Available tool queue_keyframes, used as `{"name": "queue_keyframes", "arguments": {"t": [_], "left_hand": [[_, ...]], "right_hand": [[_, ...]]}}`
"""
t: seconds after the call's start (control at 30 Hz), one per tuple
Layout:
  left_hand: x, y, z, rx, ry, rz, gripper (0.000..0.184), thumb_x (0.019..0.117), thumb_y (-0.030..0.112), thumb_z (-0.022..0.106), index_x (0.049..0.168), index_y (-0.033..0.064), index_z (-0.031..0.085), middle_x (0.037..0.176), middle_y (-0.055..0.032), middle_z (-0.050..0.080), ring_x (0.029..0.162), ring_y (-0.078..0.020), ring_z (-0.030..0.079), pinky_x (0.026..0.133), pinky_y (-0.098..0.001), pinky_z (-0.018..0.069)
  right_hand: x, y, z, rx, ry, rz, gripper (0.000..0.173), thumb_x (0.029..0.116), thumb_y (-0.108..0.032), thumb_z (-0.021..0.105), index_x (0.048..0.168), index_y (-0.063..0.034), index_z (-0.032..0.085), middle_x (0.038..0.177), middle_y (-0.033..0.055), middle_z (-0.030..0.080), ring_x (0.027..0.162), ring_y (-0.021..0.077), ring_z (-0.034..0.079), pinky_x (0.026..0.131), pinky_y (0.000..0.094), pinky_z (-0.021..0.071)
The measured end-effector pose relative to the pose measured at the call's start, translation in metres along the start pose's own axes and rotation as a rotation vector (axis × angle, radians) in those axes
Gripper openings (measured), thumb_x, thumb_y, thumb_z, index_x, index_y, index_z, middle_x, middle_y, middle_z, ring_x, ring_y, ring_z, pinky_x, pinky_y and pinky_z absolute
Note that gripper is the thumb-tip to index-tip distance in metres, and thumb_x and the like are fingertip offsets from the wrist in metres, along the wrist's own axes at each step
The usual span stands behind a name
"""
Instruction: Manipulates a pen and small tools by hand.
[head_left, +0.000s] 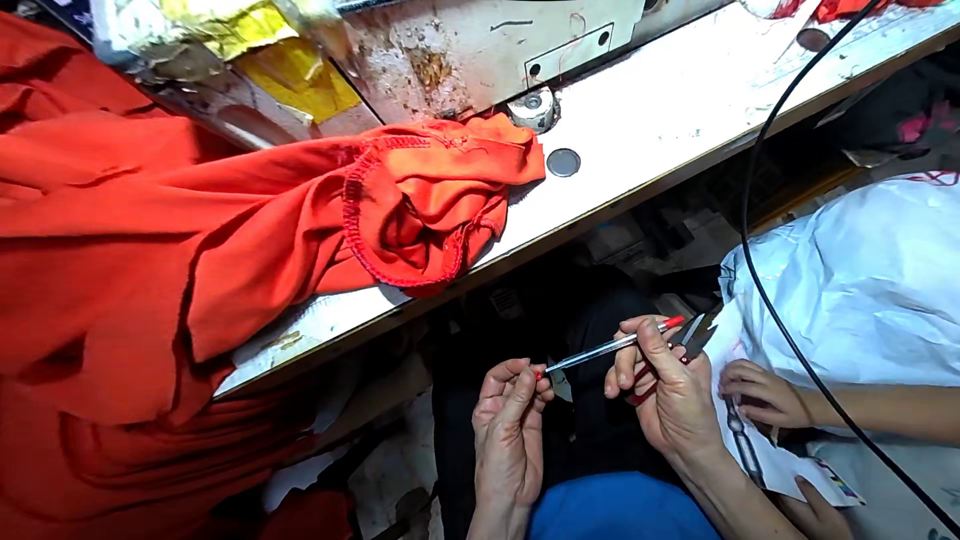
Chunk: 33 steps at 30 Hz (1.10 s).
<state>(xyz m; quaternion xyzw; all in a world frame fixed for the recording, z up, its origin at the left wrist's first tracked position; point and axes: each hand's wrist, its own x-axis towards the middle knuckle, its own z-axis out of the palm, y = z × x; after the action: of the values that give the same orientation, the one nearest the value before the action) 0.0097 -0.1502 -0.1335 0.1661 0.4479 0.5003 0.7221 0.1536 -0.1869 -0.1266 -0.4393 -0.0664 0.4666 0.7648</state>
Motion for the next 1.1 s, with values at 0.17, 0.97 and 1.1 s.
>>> {"name": "queue_keyframes", "arguments": {"t": [0.17, 0.97, 1.1], "left_hand": [[-0.001, -0.001, 0.001, 0.026, -0.008, 0.006, 0.017, 0.0952, -0.011, 0.055, 0.098, 0.0, 0.068, 0.084, -0.0131, 0.074, 0.071, -0.0143, 0.073, 0.071, -0.0256, 0.0623], [0.009, 0.025, -0.014, 0.595, -0.423, -0.081, 0.025, 0.1046, 0.009, 0.051, 0.103, -0.005, 0.072, 0.089, -0.0144, 0.076, 0.074, -0.0182, 0.074, 0.071, -0.0301, 0.0638], [0.011, 0.025, -0.014, 0.745, -0.42, 0.141, 0.011, 0.0936, 0.005, 0.068, 0.098, -0.0002, 0.076, 0.085, -0.007, 0.075, 0.07, -0.0113, 0.071, 0.066, -0.0238, 0.0618]], "right_hand": [[-0.001, 0.001, -0.001, 0.001, -0.013, 0.012, 0.02, 0.1063, -0.013, 0.052, 0.102, -0.0005, 0.067, 0.058, 0.0105, 0.064, 0.047, 0.0173, 0.066, 0.047, 0.0305, 0.0596], [0.003, 0.002, -0.013, 0.041, -0.114, 0.095, 0.018, 0.1052, -0.013, 0.055, 0.105, -0.0024, 0.07, 0.06, 0.0115, 0.066, 0.052, 0.0178, 0.069, 0.053, 0.0318, 0.0617], [0.002, 0.001, -0.011, 0.038, -0.076, 0.098, 0.017, 0.1046, -0.011, 0.055, 0.102, -0.0018, 0.07, 0.059, 0.0114, 0.066, 0.051, 0.0179, 0.069, 0.054, 0.0316, 0.0618]]}}
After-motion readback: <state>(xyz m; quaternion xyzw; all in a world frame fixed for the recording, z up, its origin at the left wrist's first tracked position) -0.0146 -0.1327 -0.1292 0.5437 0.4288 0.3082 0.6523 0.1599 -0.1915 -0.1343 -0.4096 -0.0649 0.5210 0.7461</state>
